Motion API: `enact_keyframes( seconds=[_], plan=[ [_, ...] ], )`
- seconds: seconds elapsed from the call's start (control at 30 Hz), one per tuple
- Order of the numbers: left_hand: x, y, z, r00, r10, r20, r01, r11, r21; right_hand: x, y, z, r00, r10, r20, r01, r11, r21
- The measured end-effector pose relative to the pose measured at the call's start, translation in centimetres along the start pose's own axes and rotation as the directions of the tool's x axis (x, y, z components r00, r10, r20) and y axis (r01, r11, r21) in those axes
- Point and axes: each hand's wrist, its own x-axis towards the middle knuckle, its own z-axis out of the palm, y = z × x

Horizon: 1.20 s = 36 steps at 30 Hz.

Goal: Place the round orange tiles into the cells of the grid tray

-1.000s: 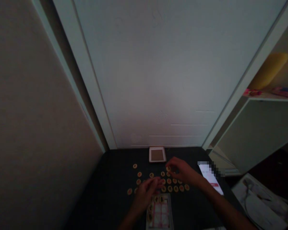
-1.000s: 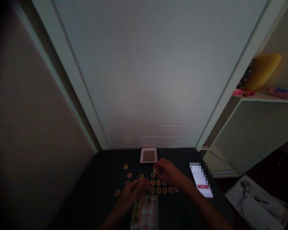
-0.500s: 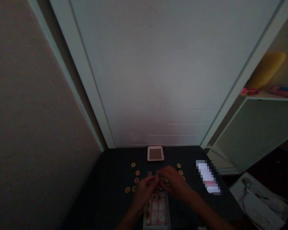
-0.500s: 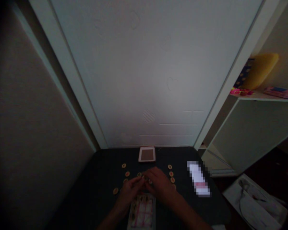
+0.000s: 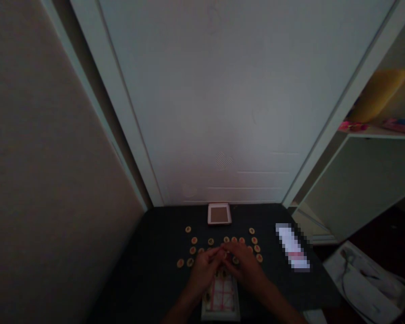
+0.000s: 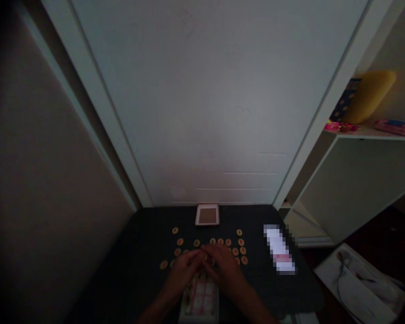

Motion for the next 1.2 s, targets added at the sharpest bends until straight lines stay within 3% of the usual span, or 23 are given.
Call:
enact_keyframes(
  seconds=[0.47,0.8,1.2],
  plan=[
    [-0.1,-1.2,-1.1,0.995,-0.039,0.087,0.050,0.991,-0.128,-0.4,0.8,1.0,0.999,0.016,-0.028,-0.014,0.997,0.072],
    [0.1,-1.3,-1.9,0.997,-0.077,-0.014,0.075,0.990,-0.122,-0.5,0.3,1.7,0.996,0.057,-0.069,-0.050,0.993,0.106],
    [0.2,-1.5,-1.9,0.995,0.047,-0.089,-0.045,0.999,0.022,-1.0,-0.4,2.5,0.986,0.147,-0.076,-0.127,0.966,0.223]
  ],
)
